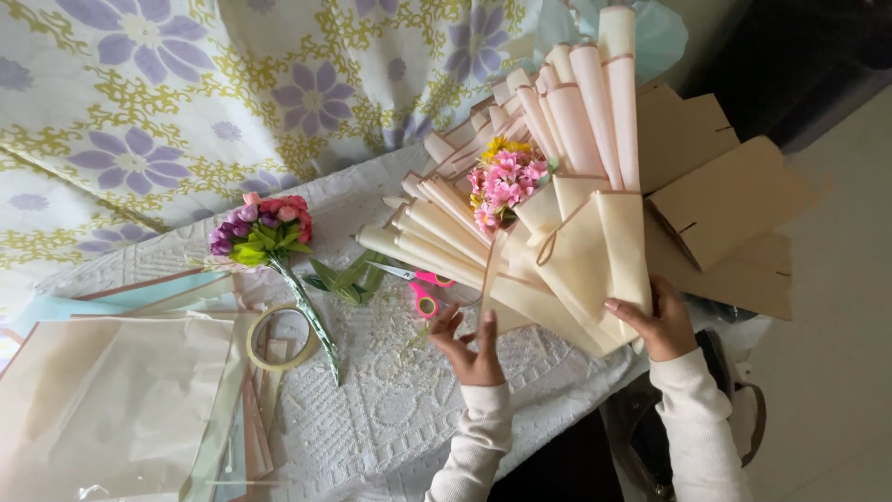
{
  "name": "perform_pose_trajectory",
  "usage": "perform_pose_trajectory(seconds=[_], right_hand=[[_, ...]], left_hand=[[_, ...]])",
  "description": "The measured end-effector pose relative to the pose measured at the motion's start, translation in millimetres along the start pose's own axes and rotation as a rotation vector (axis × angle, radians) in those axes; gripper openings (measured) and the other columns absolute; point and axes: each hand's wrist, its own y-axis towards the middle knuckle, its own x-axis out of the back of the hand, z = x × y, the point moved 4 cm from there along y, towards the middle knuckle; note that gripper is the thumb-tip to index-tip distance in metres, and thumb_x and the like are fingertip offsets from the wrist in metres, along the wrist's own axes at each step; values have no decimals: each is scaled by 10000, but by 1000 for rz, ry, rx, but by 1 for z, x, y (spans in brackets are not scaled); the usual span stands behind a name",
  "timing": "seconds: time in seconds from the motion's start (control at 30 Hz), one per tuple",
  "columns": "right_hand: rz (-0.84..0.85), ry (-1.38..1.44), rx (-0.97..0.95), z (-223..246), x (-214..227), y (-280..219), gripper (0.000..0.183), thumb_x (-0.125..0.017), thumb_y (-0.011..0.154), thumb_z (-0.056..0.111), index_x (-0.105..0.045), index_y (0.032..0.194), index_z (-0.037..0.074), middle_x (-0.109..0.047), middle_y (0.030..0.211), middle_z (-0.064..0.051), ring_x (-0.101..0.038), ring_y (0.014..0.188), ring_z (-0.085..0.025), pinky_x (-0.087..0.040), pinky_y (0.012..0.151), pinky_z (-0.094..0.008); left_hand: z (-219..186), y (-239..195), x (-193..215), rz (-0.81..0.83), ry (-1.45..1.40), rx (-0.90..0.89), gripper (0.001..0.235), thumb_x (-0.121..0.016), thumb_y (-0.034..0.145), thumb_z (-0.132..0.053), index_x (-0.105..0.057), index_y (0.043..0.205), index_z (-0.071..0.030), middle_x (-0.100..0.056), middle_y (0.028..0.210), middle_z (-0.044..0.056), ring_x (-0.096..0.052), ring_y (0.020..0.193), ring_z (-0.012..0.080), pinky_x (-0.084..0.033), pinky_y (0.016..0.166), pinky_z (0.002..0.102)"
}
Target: The person uses pink scissors to trim the stems of a bouquet of artificial flowers on a table. They also briefly handle a wrapped bouquet and some cardboard pieces before returning to trim the flower stems.
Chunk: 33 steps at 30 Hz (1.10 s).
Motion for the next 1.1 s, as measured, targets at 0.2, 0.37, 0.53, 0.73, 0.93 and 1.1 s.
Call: perform_pose_trajectory(seconds=[0.2,0.37,0.53,0.73,0.93,1.1], right_hand=[[109,172,94,24,22,2,727,-663,700,340,-591,1341,5,-681,1266,-147,-638,1137,-321,-519,975,-439],[-14,212,239,65,54,26,711,-605,826,285,-451,1483,62,-538,1474,-118,-539,1310,-278,-442,1119,-419],[3,71,76,33,101,90,685,-637,847,469,-598,1388,52,-669,1015,-95,-590,698,-199,-388,462,-281],[-56,-400,38,43,97,98,852,-469,817,704,-579,1438,132,-597,1425,-137,-527,1331,-286,-359,1111,-322],[-193,-379,176,-2,116,105,925,-442,883,854,-624,1200,4,-644,1136,-136,-586,1037,-271,-460,810,-394],[-568,49,635,-23,116,69,368,-775,1095,362,-597,1279,97,-645,1232,-118,-606,1020,-197,-458,728,-276]], left_hand=[[-3,-24,-46,475,-547,-8,715,-757,846,-245,-246,1342,-180,-529,1371,242,-588,1198,364,-568,939,458],[-76,-34,-135,753,-455,-103,1123,-815,748,-437,6,1452,-132,-275,1573,293,-482,1345,447,-575,1010,537],[-62,-10,-204,601,-380,9,1239,-852,539,-494,-174,1444,11,-240,1424,163,-445,1383,370,-488,1133,510],[-5,14,-239,657,-362,269,1177,-864,529,-365,-175,1453,-128,-502,1380,271,-559,1275,413,-552,1017,532],[12,33,-214,783,-106,182,1025,-823,593,-427,-324,1438,-129,-556,1330,256,-597,1205,387,-540,1028,489],[58,56,-153,608,121,158,395,-771,781,-346,-592,1072,-148,-706,1083,7,-715,925,202,-553,834,356]])
